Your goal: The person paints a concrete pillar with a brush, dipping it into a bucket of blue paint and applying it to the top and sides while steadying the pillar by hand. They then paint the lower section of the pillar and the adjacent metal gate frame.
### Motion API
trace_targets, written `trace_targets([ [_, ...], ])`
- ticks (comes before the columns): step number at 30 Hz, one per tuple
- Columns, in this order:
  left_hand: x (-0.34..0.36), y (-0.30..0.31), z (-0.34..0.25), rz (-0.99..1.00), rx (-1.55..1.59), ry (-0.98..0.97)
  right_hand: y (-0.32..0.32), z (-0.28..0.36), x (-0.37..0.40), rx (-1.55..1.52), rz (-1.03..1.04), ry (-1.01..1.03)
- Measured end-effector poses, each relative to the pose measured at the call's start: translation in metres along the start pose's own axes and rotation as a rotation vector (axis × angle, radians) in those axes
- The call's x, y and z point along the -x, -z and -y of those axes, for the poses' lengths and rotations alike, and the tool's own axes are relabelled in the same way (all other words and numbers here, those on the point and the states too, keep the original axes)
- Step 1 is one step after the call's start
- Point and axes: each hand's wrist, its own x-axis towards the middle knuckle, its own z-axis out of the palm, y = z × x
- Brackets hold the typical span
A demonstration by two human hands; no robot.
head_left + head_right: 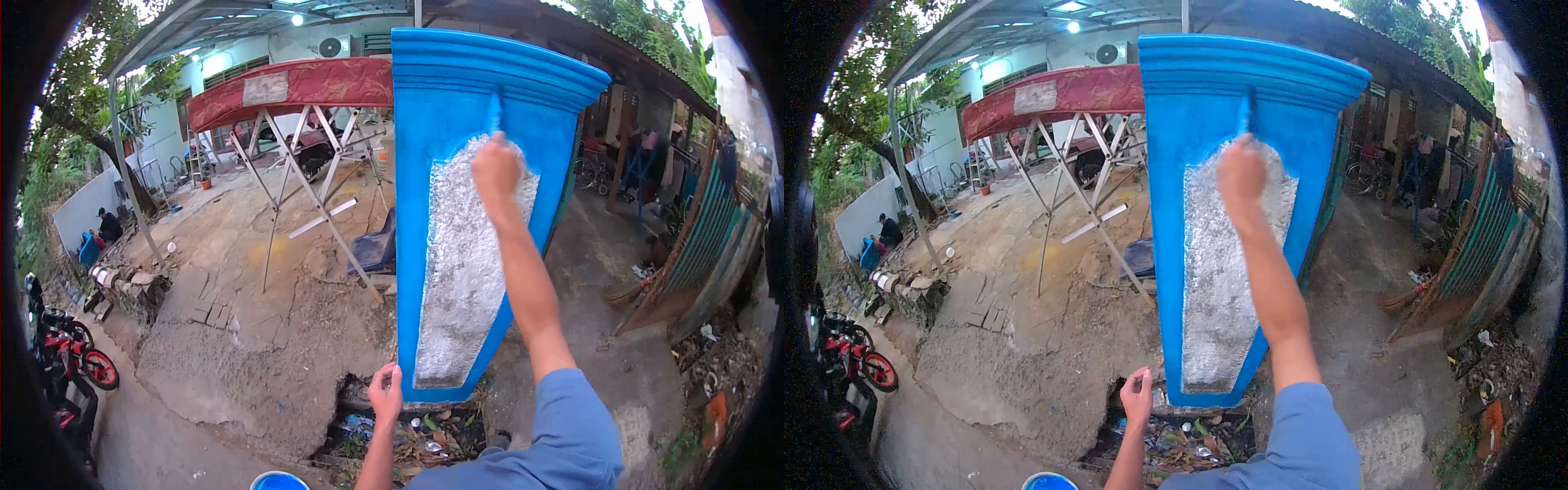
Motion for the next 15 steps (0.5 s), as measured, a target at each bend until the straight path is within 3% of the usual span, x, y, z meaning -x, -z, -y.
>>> trace_targets([
  [5, 0.007, 0.012, 0.026, -0.054, 0.066, -0.011, -0.006, 0.096, 0.017, -0.137, 0.068, 0.246],
  [8, 0.014, 0.003, 0.019, -0.036, 0.026, 0.033, -0.001, 0.108, 0.017, -0.161, 0.033, 0.345],
  [12, 0.018, -0.021, 0.020, 0.032, 0.028, 0.031, 0.008, 0.049, -0.009, -0.128, -0.010, 0.309],
  [15, 0.016, -0.046, 0.025, 0.078, 0.056, -0.025, 0.029, -0.044, -0.028, -0.016, 0.000, 0.173],
])
